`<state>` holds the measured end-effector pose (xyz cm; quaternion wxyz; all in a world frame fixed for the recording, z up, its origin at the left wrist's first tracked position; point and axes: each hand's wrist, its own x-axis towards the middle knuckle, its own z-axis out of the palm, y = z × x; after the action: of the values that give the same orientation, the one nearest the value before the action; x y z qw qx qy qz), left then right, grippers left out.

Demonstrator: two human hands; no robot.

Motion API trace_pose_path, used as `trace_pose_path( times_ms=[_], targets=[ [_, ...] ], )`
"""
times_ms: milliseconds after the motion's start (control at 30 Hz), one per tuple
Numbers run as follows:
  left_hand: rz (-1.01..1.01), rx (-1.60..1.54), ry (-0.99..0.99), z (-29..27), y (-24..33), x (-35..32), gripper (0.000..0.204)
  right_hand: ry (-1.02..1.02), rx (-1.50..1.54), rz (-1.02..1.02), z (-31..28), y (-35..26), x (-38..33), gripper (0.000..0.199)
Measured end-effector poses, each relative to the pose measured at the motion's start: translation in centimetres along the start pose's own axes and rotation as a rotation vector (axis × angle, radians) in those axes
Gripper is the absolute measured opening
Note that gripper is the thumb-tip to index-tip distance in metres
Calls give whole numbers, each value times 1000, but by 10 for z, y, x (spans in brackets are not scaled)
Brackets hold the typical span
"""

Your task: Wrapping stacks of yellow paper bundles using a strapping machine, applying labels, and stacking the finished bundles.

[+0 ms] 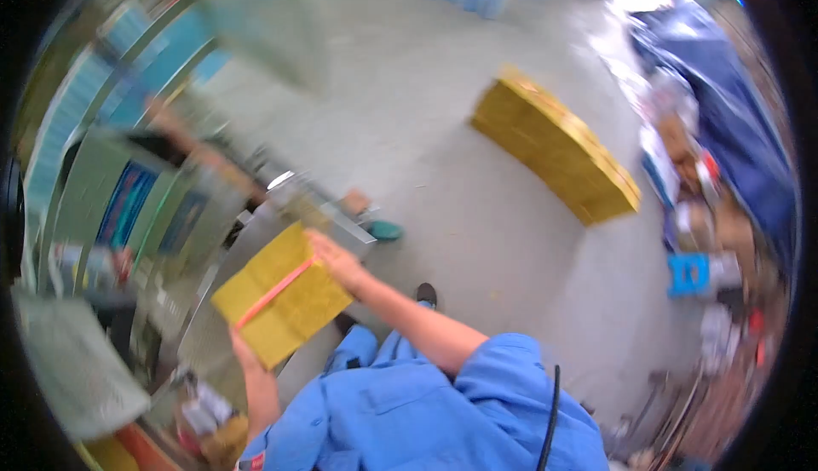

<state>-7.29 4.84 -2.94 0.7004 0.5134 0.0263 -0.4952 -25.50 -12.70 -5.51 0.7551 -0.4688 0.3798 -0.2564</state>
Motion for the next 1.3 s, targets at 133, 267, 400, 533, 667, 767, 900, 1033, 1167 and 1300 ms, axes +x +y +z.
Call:
trace_pose_path(
  times_ms=[133, 267, 400, 533, 667, 767, 900, 1033, 1167, 1300],
  targets=[
    [-102, 127, -151, 82, -47, -33, 56, 113, 278, -87, -89, -7, -86, 56],
    [-244, 449, -265, 193, -121, -54, 57, 350, 437, -187, -205, 12, -168, 55],
    [-385, 456, -609, 297, -222, -84, 59, 555, 455, -383, -329, 24, -246, 55],
    [-478, 622, -740, 381, -312, -105, 61, 721, 578, -410, -413, 12, -319, 56],
    [-631, 702, -762, 457, -357, -119, 61, 845, 481, -330, -467, -27, -364, 57],
    [-675, 737, -862, 507, -392, -109, 62, 876, 557, -426, -504, -29, -365, 56],
    [-614, 634, -1021, 548, -427, -59, 63, 948, 629, -310, -548, -66, -331, 52],
    [-448, 688, -1039, 621, -429, -22, 65, 904, 571, -290, -610, -93, -272, 49],
    [-433, 728, -997, 695, -434, 41, 67, 825, 595, -267, -673, -136, -199, 51],
    [-380, 715, -968, 745, -438, 107, 68, 747, 620, -248, -730, -155, -124, 51]
  ],
)
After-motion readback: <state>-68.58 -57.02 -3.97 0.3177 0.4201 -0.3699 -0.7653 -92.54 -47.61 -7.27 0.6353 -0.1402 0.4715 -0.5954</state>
